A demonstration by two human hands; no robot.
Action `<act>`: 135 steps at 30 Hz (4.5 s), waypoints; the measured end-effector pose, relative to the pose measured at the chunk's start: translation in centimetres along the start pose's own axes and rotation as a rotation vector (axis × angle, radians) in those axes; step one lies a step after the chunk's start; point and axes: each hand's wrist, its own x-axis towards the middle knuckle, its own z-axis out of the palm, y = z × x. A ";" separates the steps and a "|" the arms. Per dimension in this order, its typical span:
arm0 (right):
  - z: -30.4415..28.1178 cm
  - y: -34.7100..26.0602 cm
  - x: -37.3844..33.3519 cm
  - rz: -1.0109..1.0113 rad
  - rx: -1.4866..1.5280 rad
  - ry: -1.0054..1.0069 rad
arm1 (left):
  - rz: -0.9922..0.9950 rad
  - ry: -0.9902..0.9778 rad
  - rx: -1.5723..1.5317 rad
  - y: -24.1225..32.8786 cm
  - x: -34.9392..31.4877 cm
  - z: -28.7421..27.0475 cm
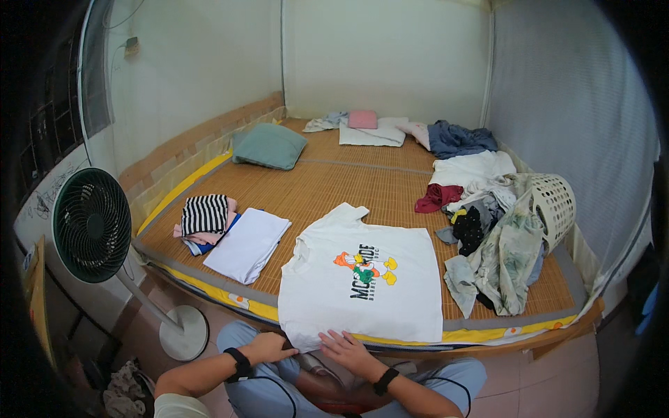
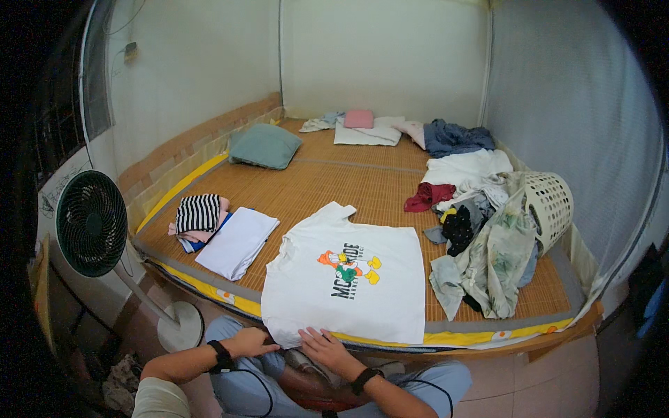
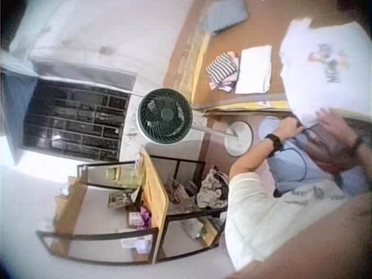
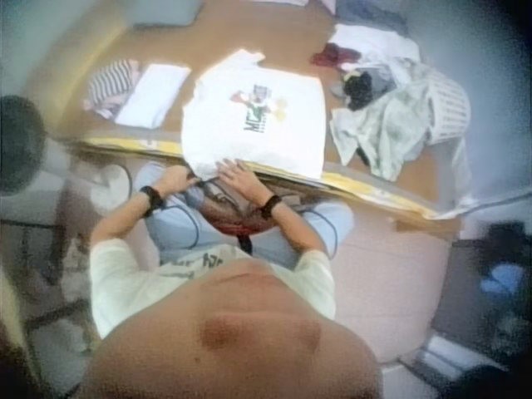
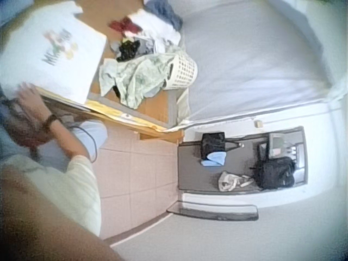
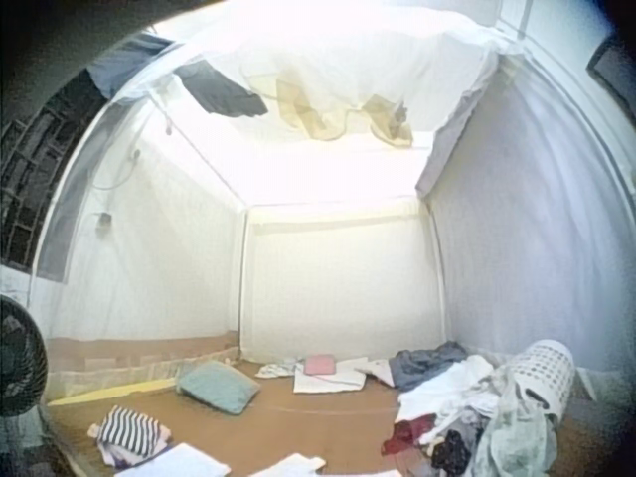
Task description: The person folds a white t-shirt with a graphic on a bed by smoothing it out and folding the sides toward the center.
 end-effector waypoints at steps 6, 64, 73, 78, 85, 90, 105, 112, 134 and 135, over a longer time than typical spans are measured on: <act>-1.0 0.5 0.1 0.041 0.018 0.055 | -0.037 -0.050 -1.106 -3.9 2.4 2.8; -3.8 -1.3 1.1 0.072 0.411 0.303 | 0.497 0.643 -0.402 -1.0 -6.8 2.4; -2.9 -0.8 0.8 0.141 0.478 0.223 | 0.506 0.759 -0.447 -1.4 -5.0 3.2; -3.6 0.7 2.1 0.192 0.520 0.343 | 0.382 0.748 -0.816 -0.9 -3.4 1.6; -4.9 4.8 7.4 0.843 0.748 0.340 | 0.215 0.741 -0.887 -1.9 3.8 -4.4; -1.6 6.5 7.1 0.930 0.712 0.342 | 0.190 0.692 -0.571 -2.3 7.7 -7.0; -4.4 4.1 5.3 0.997 0.815 0.167 | 0.038 0.345 -0.395 -2.4 6.8 -7.2; -3.6 3.0 3.7 0.804 0.639 0.238 | -0.001 0.283 -0.541 -2.8 4.5 -6.6; -5.0 12.4 -10.4 0.959 -0.079 -0.204 | 0.241 0.478 0.157 2.9 9.9 -1.6; -4.9 12.3 -10.4 0.955 -0.076 -0.218 | 0.247 0.469 0.155 2.8 9.9 -1.4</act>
